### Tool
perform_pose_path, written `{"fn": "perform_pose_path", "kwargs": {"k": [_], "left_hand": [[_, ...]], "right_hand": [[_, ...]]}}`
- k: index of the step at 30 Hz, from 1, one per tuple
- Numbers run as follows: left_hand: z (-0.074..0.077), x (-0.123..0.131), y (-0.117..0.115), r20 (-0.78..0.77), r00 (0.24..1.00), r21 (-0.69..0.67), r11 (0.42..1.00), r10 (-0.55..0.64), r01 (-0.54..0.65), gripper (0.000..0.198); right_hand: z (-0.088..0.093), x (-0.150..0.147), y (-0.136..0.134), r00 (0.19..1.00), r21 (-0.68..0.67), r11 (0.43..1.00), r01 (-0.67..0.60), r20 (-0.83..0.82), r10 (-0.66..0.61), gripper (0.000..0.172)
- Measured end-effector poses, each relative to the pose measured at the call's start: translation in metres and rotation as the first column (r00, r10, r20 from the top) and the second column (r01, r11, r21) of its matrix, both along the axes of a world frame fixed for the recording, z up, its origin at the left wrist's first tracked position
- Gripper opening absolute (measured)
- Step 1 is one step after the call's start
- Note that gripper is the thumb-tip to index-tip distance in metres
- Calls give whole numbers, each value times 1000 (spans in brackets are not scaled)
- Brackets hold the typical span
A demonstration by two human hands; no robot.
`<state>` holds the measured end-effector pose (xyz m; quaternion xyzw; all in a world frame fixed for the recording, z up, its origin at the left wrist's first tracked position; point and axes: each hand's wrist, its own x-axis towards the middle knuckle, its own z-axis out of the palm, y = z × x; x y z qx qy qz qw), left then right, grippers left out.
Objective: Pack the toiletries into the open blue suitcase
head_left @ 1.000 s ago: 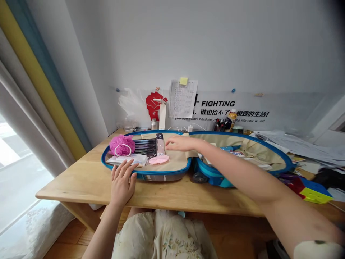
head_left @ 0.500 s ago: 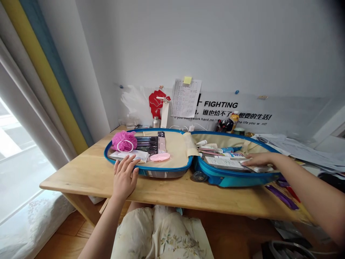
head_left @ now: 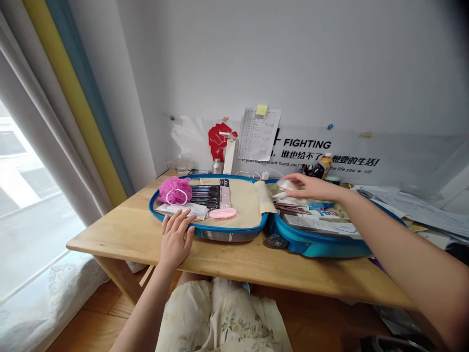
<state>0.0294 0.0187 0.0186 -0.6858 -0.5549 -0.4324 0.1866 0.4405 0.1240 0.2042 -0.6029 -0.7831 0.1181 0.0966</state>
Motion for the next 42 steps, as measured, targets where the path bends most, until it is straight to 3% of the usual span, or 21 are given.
{"fn": "perform_pose_path", "kwargs": {"k": [3, 6, 8, 13, 17, 22, 29, 33, 36, 39, 42], "left_hand": [[0, -1, -1, -5, 1000, -3, 1000, 1, -1, 37], [0, -2, -1, -23, 1000, 0, 1000, -4, 4, 36], [0, -1, -1, -35, 999, 4, 1000, -8, 8, 36], [0, 0, -1, -33, 999, 4, 1000, -2, 2, 35], [1, 1, -2, -18, 1000, -5, 1000, -2, 2, 36], [1, 1, -2, 2, 1000, -30, 1000, -1, 1, 37], [-1, -1, -1, -2, 1000, -21, 1000, -6, 6, 36], [-3, -2, -1, -3, 1000, -14, 1000, -11, 11, 36], [-3, -2, -1, 5, 1000, -10, 1000, -15, 15, 36], [-3, -3, 0, 6, 1000, -4, 1000, -13, 13, 35], [-4, -4, 1, -1, 1000, 0, 1000, -6, 6, 35]], "right_hand": [[-4, -84, 4, 954, -80, 952, -295, -83, 289, 78], [-22, -149, 9, 917, -117, 910, -398, -90, 389, 76], [-38, -175, 12, 897, -140, 886, -441, -85, 433, 72], [-66, -199, 7, 872, -253, 838, -484, -52, 487, 56], [-71, -204, -4, 848, -289, 803, -522, -69, 526, 42], [-75, -212, -6, 832, -274, 788, -551, -100, 546, 43], [-74, -209, 2, 828, -242, 792, -561, -144, 542, 38], [-55, -190, 6, 855, -204, 831, -517, -165, 491, 40], [-26, -156, 21, 900, -111, 898, -425, -159, 406, 44], [-1, -103, 42, 961, -14, 967, -254, -112, 251, 48], [2, -49, 58, 995, 20, 995, -96, -4, 96, 46]]}}
